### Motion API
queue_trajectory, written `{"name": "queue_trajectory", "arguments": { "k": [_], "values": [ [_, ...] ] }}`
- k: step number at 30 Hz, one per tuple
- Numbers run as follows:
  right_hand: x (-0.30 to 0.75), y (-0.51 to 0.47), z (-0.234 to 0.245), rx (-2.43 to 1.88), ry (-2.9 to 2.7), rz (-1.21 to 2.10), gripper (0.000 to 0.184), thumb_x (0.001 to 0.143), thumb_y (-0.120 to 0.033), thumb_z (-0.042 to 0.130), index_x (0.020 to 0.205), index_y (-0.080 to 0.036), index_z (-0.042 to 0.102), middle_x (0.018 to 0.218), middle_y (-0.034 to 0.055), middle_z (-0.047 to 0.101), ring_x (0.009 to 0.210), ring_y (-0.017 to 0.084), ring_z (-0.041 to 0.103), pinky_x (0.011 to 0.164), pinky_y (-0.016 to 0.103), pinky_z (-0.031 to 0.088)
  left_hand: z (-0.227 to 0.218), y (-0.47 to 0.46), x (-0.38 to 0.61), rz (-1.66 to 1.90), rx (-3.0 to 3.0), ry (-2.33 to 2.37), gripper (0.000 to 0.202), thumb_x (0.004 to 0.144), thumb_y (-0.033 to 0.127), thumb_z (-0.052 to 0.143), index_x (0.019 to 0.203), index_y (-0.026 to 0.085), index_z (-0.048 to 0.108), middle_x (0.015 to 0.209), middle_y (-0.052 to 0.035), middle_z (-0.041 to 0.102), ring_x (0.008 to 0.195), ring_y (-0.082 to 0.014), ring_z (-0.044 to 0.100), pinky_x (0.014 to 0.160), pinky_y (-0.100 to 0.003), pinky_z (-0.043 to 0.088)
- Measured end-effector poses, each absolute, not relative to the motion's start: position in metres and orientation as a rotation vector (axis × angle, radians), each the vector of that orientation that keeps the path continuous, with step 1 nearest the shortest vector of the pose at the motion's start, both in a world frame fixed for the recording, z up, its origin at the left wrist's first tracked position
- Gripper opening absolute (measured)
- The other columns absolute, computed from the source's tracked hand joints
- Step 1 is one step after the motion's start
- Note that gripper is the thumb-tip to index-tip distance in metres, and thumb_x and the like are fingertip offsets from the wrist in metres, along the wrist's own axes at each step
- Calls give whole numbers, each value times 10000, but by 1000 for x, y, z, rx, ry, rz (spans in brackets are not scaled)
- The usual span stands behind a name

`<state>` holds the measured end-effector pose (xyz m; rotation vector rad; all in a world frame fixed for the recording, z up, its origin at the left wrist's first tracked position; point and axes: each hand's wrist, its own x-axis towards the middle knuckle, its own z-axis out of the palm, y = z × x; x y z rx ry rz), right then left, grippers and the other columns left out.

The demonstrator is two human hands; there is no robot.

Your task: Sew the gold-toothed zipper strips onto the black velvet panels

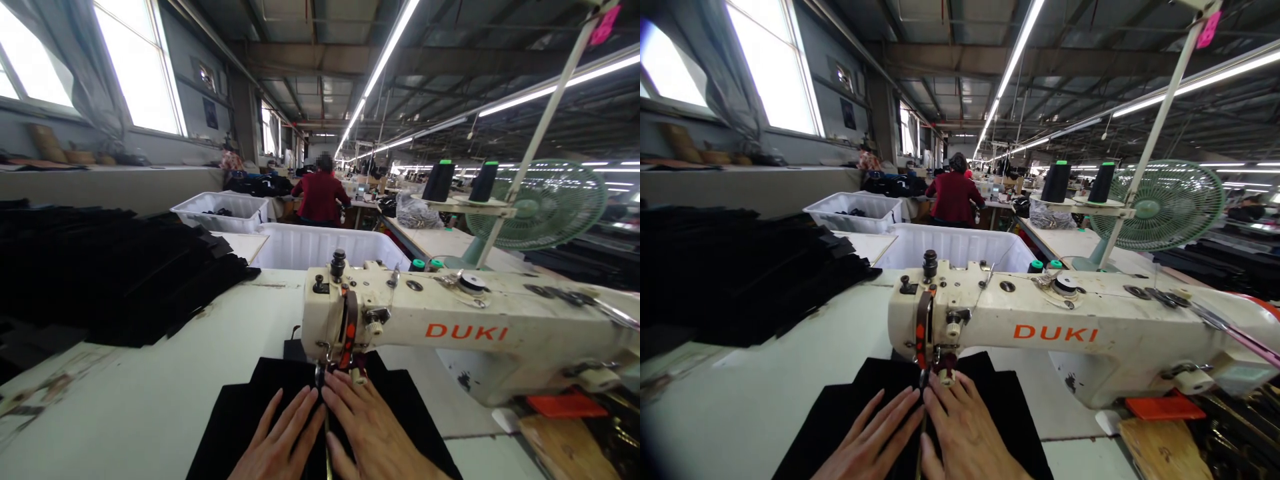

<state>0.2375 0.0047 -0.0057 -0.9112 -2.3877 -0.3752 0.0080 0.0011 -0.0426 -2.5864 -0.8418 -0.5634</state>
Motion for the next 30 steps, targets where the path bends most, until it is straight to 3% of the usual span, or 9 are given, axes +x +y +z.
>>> {"name": "queue_trajectory", "arguments": {
  "k": [2,6,12,15,19,23,26,30],
  "values": [
    [237,3,-10,-935,-2383,-392,408,982,-341,523,1329,-129,562,1365,102,614,1234,235,598,1032,392,507,-37,-3,8,-513,-2588,-841,591,1012,383,530,1522,131,370,1478,-122,506,1356,-248,478,1118,-396,389],
    [233,10,-17,-1079,-2304,-378,435,971,-321,523,1357,-120,535,1288,121,664,1164,269,643,1030,463,505,-10,-4,11,-512,-2665,-955,728,940,432,637,1531,121,348,1524,-137,440,1400,-307,409,1118,-495,380],
    [237,17,-10,-992,-2329,-330,439,958,-294,531,1367,-137,533,1296,112,660,1178,261,634,1052,461,490,-4,-4,11,-541,-2730,-993,852,911,407,678,1580,141,223,1514,-144,454,1394,-320,417,1109,-523,387],
    [242,10,-5,-967,-2384,-299,439,985,-340,529,1394,-181,523,1366,69,617,1229,241,603,1042,425,506,-19,-6,9,-490,-2714,-921,761,969,332,603,1584,137,200,1488,-148,486,1376,-288,450,1089,-486,419],
    [242,0,-1,-996,-2363,-310,405,999,-392,541,1340,-178,578,1369,71,615,1225,243,606,1009,395,532,-31,-8,6,-497,-2702,-921,729,975,386,585,1568,122,254,1503,-159,464,1384,-306,435,1086,-507,406],
    [237,-3,-7,-1024,-2261,-293,257,938,-392,653,1128,-222,692,1143,36,733,1023,232,696,923,357,575,-31,-6,4,-506,-2656,-877,616,975,194,504,1556,160,300,1493,-121,488,1386,-264,438,1112,-470,373],
    [236,-4,-14,-1004,-2250,-304,246,914,-373,688,1104,-215,698,1052,16,754,942,201,711,907,302,575,-30,-4,2,-465,-2629,-857,612,956,93,437,1551,164,313,1502,-97,482,1398,-231,420,1138,-439,340],
    [241,-5,-16,-932,-2372,-450,309,978,-363,599,1184,-145,674,1148,56,738,1044,200,697,971,289,547,-32,-1,2,-491,-2589,-787,499,1056,219,388,1544,136,330,1464,-103,527,1359,-222,476,1138,-389,349]
  ]
}}
